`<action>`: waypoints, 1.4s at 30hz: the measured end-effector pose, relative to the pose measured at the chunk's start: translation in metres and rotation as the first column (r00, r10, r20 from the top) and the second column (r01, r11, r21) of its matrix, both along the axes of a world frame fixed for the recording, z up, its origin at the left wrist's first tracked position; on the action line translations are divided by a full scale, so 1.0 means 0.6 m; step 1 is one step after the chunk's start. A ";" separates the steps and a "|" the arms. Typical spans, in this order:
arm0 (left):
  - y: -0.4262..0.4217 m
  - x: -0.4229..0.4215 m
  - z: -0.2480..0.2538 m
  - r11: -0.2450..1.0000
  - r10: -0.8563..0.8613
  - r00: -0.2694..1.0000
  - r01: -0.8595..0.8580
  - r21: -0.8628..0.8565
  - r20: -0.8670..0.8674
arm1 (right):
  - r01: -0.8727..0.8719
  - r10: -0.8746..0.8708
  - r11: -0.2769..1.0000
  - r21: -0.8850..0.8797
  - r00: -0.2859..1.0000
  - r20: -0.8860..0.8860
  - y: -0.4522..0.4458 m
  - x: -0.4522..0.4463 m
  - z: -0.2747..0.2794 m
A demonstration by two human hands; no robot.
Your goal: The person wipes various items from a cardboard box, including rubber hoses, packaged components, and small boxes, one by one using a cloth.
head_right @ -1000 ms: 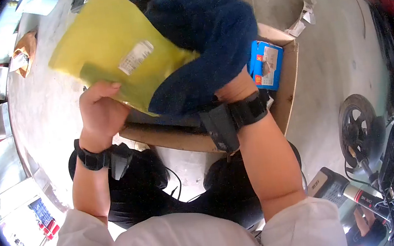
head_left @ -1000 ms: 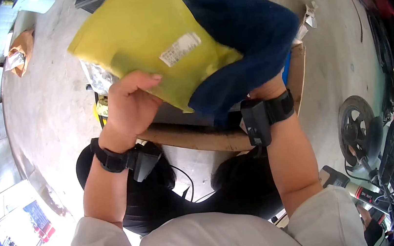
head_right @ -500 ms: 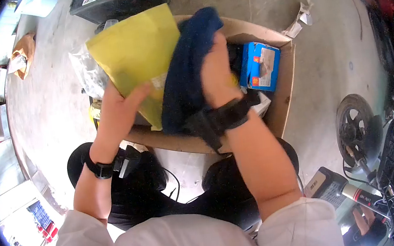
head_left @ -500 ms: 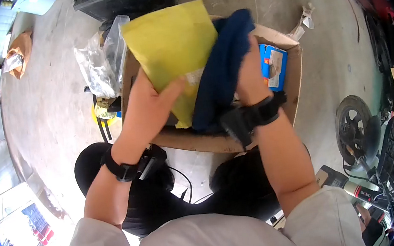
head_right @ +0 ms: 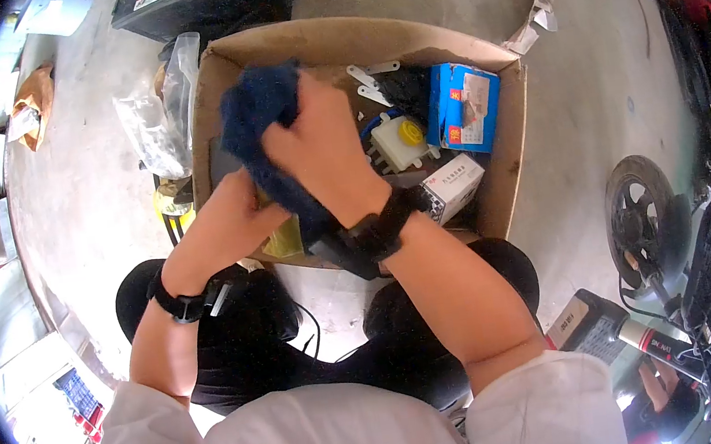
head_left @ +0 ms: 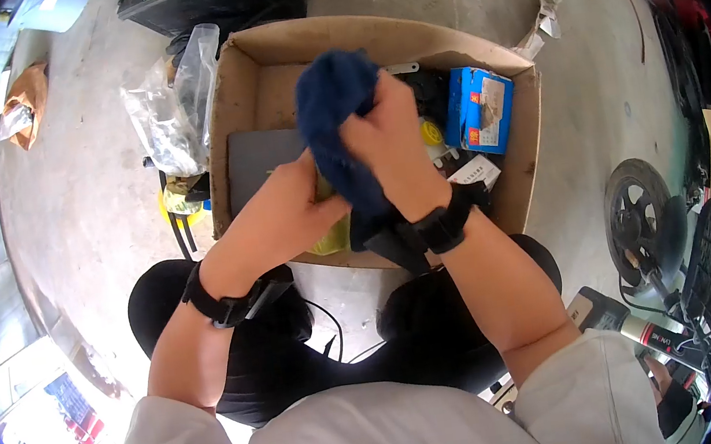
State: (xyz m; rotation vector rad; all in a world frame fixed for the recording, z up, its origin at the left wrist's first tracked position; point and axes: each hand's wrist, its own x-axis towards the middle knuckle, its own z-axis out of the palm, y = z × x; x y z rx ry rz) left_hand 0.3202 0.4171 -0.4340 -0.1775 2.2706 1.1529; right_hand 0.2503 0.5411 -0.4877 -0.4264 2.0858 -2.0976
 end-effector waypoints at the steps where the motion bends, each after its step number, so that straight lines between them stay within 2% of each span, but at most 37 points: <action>1: 0.000 0.001 -0.003 0.999 0.022 0.999 -0.021 0.035 -0.045 | 0.019 -0.019 0.998 -0.056 1.000 0.010 0.005 -0.005 0.003; 4: -0.003 0.000 -0.009 0.989 0.090 0.984 -0.070 0.128 -0.154 | 0.116 -0.110 0.993 -0.038 0.986 0.127 0.013 -0.029 -0.003; 6: -0.004 -0.002 -0.004 0.980 0.129 0.974 -0.096 0.176 -0.184 | 0.218 -0.141 0.947 -0.236 0.941 0.307 0.025 -0.044 0.000; 8: -0.014 0.001 0.010 0.976 0.123 0.975 -0.085 0.199 -0.183 | 0.350 -0.130 0.849 -0.396 0.865 0.484 0.049 -0.061 0.000; 9: -0.021 0.001 0.015 0.974 0.121 0.975 -0.080 0.212 -0.187 | 0.134 -0.038 0.901 -0.414 0.972 0.231 0.070 -0.077 -0.006; 10: -0.025 0.000 0.015 0.989 0.056 0.970 -0.021 0.149 -0.238 | -0.067 0.056 0.910 -0.409 0.998 -0.037 0.091 -0.092 -0.012; 11: -0.029 0.000 0.015 0.996 -0.010 0.959 0.035 0.083 -0.283 | -0.070 0.050 0.997 -0.022 0.866 -0.497 0.104 -0.097 0.016; 12: -0.033 0.001 0.015 0.996 -0.077 0.945 0.085 0.014 -0.318 | -0.027 0.125 0.985 0.169 0.784 -0.608 0.106 -0.094 0.023; 13: -0.035 -0.006 0.004 0.980 -0.193 0.814 0.187 -0.068 -0.548 | 0.049 0.206 0.945 0.324 0.680 -0.704 0.109 -0.091 0.030; 15: -0.050 -0.021 0.004 0.916 -0.396 0.643 0.222 -0.335 -0.655 | -0.084 0.210 0.953 0.292 0.877 -0.433 0.099 -0.073 0.010; 16: -0.056 -0.026 0.006 0.860 -0.498 0.546 0.214 -0.463 -0.673 | -0.146 0.218 0.955 0.260 0.937 -0.274 0.092 -0.062 -0.005; 17: -0.063 -0.028 0.006 0.855 -0.500 0.525 0.171 -0.490 -0.689 | -0.201 0.229 0.955 0.218 0.967 -0.111 0.083 -0.054 -0.021; 19: -0.072 -0.031 0.014 0.867 -0.474 0.498 0.119 -0.484 -0.726 | -0.149 0.268 0.895 0.421 0.933 -0.240 0.066 -0.043 -0.055; 22: -0.072 -0.031 0.010 0.884 -0.453 0.433 0.107 -0.454 -0.780 | -0.339 0.356 0.914 0.223 0.934 -0.039 0.037 -0.014 -0.073; 26: -0.066 -0.032 0.017 0.904 -0.414 0.406 0.074 -0.422 -0.815 | -0.158 0.263 0.929 0.334 0.917 -0.300 0.040 -0.012 -0.040; 27: -0.058 -0.034 0.013 0.974 -0.188 0.493 -0.016 -0.225 -0.850 | -0.110 0.246 0.929 0.354 0.898 -0.365 0.039 -0.013 -0.032; 28: -0.048 -0.036 0.004 0.992 0.049 0.553 -0.124 -0.024 -0.832 | -0.062 0.230 0.927 0.371 0.874 -0.428 0.037 -0.014 -0.029; 29: -0.043 -0.036 -0.004 0.955 0.283 0.583 -0.242 0.169 -0.762 | -0.119 0.133 0.990 0.077 0.969 -0.206 0.033 -0.013 -0.038; 30: -0.047 -0.036 -0.010 0.862 0.483 0.672 -0.252 0.440 -0.561 | -0.089 0.103 0.970 -0.226 0.993 0.051 0.026 -0.012 -0.054; 31: -0.056 -0.034 -0.015 0.688 0.607 0.736 -0.296 0.663 -0.300 | -0.044 0.154 0.916 -0.399 0.957 0.247 0.023 -0.014 -0.046; 32: -0.064 -0.034 -0.019 0.456 0.637 0.770 -0.366 0.811 -0.010 | 0.071 0.204 0.835 -0.546 0.881 0.426 0.020 -0.016 -0.037; 33: -0.069 -0.035 -0.024 0.193 0.606 0.756 -0.441 0.876 0.248 | 0.130 0.266 0.798 -0.589 0.801 0.536 0.031 -0.019 -0.022; 34: -0.069 -0.032 -0.029 0.124 0.530 0.774 -0.475 0.871 0.347 | 0.194 0.332 0.761 -0.619 0.702 0.630 0.034 -0.023 -0.003; 35: -0.063 -0.028 -0.033 0.055 0.445 0.781 -0.513 0.857 0.439 | 0.065 0.274 0.838 -0.541 0.808 0.522 0.027 -0.023 0.003; 36: -0.053 -0.025 -0.035 -0.011 0.349 0.779 -0.552 0.833 0.521 | 0.054 0.267 0.838 -0.543 0.828 0.493 0.019 -0.022 0.005; 37: -0.029 -0.017 -0.016 0.364 0.482 0.822 -0.503 0.784 0.303 | 0.045 0.257 0.838 -0.544 0.847 0.465 0.013 -0.020 0.006; 38: -0.028 -0.015 -0.019 0.355 0.470 0.822 -0.510 0.784 0.322 | 0.037 0.246 0.838 -0.544 0.865 0.437 0.010 -0.018 0.008; 39: -0.027 -0.015 -0.023 0.346 0.456 0.822 -0.516 0.783 0.340 | -0.066 0.138 0.951 -0.302 0.965 0.225 0.011 -0.020 0.015; 40: -0.027 -0.017 -0.025 0.340 0.441 0.824 -0.520 0.784 0.355 | -0.090 0.089 0.996 -0.022 0.996 -0.031 0.012 -0.026 0.025; 42: -0.034 -0.023 -0.010 0.328 0.433 0.815 -0.541 0.774 0.385 | -0.065 0.105 0.985 0.162 0.962 -0.252 0.019 -0.034 0.027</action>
